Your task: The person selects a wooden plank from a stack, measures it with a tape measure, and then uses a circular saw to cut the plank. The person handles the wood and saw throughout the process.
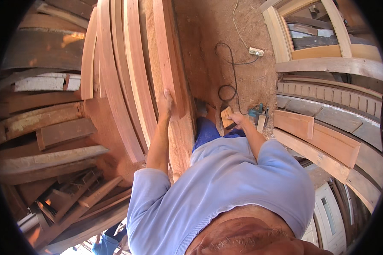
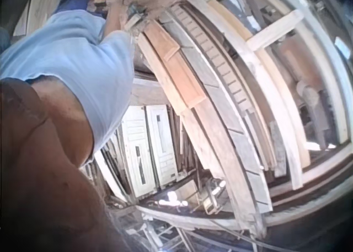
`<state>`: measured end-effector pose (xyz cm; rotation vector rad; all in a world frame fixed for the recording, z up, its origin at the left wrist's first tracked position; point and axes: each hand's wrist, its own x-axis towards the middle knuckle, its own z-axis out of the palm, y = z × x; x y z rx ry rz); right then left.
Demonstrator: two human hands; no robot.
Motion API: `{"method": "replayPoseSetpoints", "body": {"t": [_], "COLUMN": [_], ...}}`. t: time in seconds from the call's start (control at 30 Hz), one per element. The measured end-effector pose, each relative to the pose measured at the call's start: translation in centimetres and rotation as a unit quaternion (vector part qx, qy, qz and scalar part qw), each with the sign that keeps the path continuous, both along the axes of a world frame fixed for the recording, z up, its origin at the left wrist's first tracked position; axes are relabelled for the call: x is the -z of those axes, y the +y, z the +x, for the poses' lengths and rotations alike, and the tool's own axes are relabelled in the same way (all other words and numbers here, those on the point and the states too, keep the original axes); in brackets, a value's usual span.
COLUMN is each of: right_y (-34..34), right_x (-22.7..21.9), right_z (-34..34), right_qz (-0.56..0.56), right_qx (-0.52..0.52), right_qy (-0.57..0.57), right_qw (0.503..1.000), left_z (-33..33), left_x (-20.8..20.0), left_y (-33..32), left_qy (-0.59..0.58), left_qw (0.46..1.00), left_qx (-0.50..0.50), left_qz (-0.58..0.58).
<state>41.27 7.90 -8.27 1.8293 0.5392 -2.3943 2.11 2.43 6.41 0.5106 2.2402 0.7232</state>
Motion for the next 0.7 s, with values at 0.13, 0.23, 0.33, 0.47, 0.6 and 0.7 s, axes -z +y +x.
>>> {"method": "replayPoseSetpoints", "body": {"t": [0.13, 0.23, 0.33, 0.47, 0.6, 0.7], "right_y": [1.8, 7.5, 19.9, 41.5, 45.4, 43.4], "right_x": [1.4, 2.1, -0.7, -7.8, -14.9, -14.0], "right_z": [-0.3, -0.6, -2.1, -0.2, -7.8, -9.2], "right_qz": [-0.009, 0.030, 0.051, 0.273, 0.344, 0.359], "right_qx": [0.048, 0.036, 0.167, 0.262, 0.193, 0.120], "right_qy": [-0.063, -0.061, 0.065, 0.133, 0.095, 0.164], "right_qw": [0.997, 0.997, 0.982, 0.916, 0.914, 0.911], "left_z": [-0.2, -0.7, 0.0, 0.2, -0.3, -0.6], "left_x": [0.9, 2.1, 2.6, 3.5, 2.3, 4.0], "left_y": [-0.6, -0.8, -0.4, 1.1, -0.8, -0.6], "left_qy": [0.027, 0.050, 0.076, 0.041, 0.048, 0.052], "left_qw": [0.999, 0.998, 0.996, 0.998, 0.998, 0.998], "left_qx": [-0.004, -0.002, 0.003, 0.041, -0.001, 0.030], "left_qz": [0.018, 0.023, 0.050, 0.021, -0.039, -0.005]}}
